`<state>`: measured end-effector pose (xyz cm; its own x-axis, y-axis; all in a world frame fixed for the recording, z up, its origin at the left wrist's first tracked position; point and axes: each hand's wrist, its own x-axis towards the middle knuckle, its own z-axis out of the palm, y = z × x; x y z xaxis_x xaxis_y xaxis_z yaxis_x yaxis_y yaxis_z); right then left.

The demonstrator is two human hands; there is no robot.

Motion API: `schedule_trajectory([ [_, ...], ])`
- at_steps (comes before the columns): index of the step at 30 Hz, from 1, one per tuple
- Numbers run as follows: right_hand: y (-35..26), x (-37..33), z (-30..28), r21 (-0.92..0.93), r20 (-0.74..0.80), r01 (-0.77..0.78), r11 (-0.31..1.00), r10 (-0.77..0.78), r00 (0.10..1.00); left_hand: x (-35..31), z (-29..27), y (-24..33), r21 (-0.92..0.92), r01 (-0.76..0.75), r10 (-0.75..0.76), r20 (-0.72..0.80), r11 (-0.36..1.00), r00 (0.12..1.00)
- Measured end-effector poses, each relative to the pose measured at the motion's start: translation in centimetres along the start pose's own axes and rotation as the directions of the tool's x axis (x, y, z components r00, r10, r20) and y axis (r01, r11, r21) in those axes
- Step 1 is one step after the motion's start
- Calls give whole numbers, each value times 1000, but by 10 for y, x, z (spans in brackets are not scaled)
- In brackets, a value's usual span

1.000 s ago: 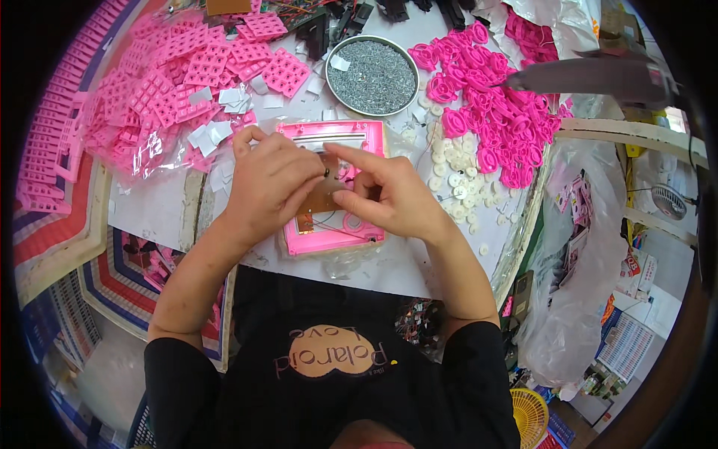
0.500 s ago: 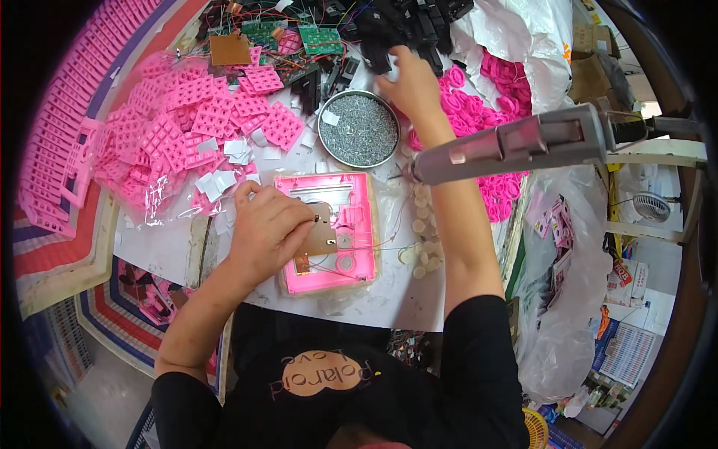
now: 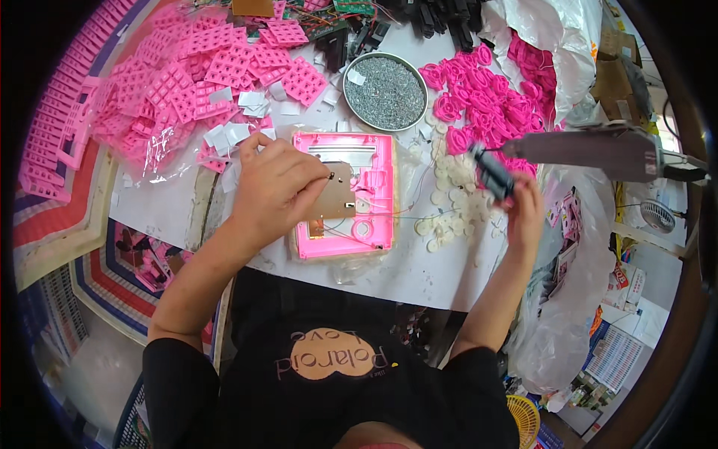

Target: Assembling electronic components and plastic parts into a toy bank using a glue gun and electric screwdriver.

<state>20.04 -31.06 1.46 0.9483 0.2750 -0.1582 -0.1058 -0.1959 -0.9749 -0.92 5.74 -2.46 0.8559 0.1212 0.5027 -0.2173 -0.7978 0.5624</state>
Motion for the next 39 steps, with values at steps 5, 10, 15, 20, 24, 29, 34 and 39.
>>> schedule_trajectory([
  [5,2,-52,70,-27,327,-330,944,320,889,5,-2,-3,12,-11,11,10,1000,1000],
  [10,-36,-30,160,-284,543,-198,938,328,773,10,-8,-5,-18,-21,22,68,1000,997],
  [15,-48,-34,180,-742,481,374,556,52,875,14,-13,-10,-19,-48,51,152,999,987],
  [20,-26,-32,175,-336,744,870,361,-464,480,24,-18,-10,-26,-94,97,210,995,973],
  [24,-28,-26,174,-365,711,616,698,-219,669,29,-21,-15,-49,-68,77,220,997,973],
  [29,-23,-9,179,-278,706,850,447,-505,497,28,-22,-16,-58,-73,83,208,996,975],
  [34,-7,-15,179,-297,738,822,487,-429,521,35,-19,-15,-12,-160,158,255,987,954],
  [39,-13,-15,181,-298,742,842,450,-446,501,57,-22,-11,32,-330,287,421,943,860],
])
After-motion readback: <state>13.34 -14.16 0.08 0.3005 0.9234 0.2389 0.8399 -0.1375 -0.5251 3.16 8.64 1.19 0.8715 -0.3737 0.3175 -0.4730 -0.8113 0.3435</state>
